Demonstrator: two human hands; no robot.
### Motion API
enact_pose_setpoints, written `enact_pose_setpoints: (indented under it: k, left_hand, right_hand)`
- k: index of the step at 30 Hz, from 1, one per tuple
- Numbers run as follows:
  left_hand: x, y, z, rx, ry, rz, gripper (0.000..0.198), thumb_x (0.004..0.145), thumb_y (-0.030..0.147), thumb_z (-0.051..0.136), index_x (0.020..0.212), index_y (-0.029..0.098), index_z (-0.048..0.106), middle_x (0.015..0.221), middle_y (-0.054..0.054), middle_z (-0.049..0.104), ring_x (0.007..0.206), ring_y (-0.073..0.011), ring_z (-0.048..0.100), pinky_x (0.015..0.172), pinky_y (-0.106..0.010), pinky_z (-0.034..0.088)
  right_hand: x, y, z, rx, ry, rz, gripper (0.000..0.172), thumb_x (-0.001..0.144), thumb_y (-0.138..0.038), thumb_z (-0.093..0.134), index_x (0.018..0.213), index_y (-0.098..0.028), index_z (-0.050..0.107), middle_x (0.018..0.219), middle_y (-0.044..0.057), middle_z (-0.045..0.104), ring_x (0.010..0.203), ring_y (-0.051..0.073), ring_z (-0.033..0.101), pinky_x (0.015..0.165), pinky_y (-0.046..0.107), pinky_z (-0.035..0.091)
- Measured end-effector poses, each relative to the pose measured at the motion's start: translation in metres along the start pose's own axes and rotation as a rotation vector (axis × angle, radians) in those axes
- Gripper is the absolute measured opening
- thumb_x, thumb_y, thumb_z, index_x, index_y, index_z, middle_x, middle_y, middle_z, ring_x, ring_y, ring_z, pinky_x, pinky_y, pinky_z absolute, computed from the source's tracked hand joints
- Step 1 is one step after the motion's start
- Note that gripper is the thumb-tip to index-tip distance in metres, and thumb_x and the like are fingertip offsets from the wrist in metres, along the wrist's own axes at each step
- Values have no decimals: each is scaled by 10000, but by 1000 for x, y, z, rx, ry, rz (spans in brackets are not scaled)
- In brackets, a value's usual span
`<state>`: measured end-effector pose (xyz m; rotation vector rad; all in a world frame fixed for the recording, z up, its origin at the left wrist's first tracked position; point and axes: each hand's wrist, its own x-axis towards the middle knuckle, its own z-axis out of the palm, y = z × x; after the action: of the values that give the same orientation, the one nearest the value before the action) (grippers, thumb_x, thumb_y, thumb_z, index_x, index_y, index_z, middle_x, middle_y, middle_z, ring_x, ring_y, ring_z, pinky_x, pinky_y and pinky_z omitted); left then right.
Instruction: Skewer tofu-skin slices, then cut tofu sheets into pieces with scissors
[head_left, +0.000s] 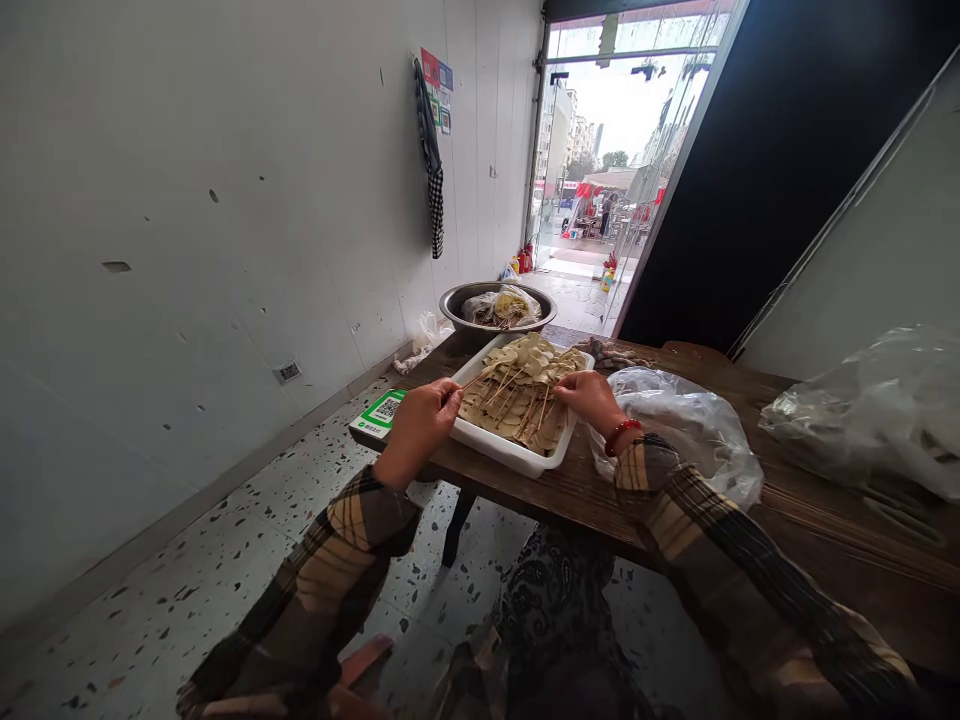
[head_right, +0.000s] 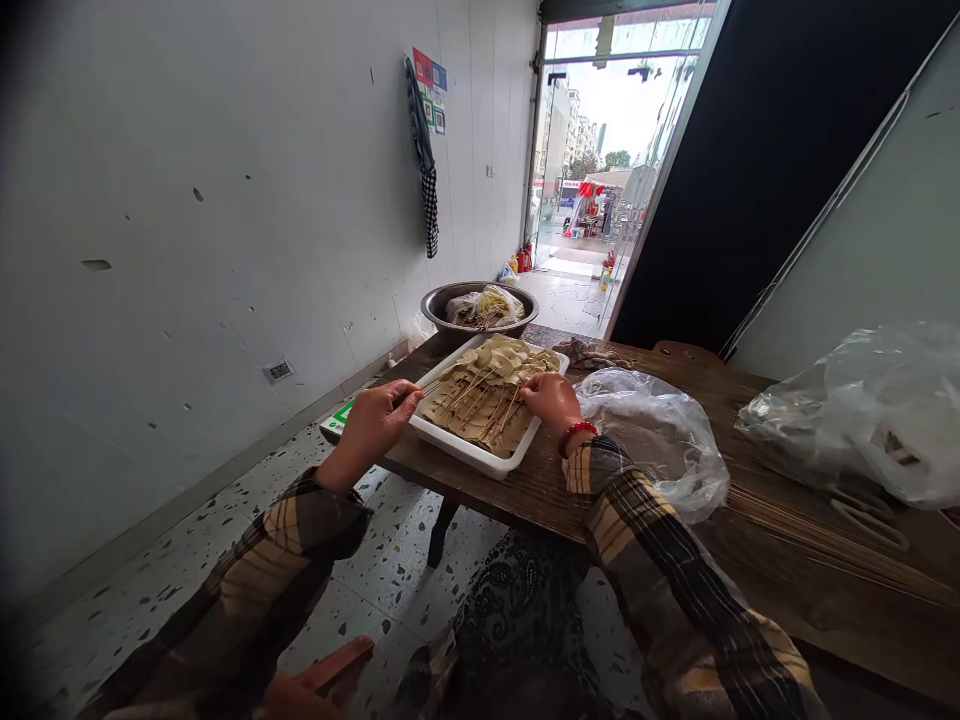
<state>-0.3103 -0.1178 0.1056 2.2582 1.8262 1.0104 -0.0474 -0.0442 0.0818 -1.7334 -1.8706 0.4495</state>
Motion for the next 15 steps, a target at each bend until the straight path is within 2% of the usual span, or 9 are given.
enact_pose_setpoints:
  k: [5,9,12,15]
  left_hand:
    - [0,-5,0,-7,10,-9,305,893,362,422,834,172,653,756,-49,667,631,-162,541,599,-281,323]
    - [0,-5,1,-12,10,-15,306,892,360,420,818,173,650,712,-41,646,593,-155,510,586,-282,310]
    - [1,-4,2,-16,2,-21,308,890,365,419,813,174,649,691,-36,633,577,-153,496,572,-282,298]
    - [1,-2,2,-14,-2,-22,310,889,366,418,812,173,649,681,-34,627,575,-154,495,565,-282,291]
  right_hand:
    - [-2,7,7,403,23,94,159,798,-235,573,810,-137,698,569,14,655,549,145,627,509,224,476]
    - [-12,4,6,710,-10,164,54,779,-155,574,827,-155,600,583,-3,630,524,113,623,501,209,520]
    - [-20,1,5,873,-31,189,115,729,-134,613,817,-178,553,614,-13,614,530,109,621,493,207,525]
    - [-25,-2,8,961,-30,203,152,690,-130,609,820,-179,547,646,-12,599,499,93,581,426,182,456]
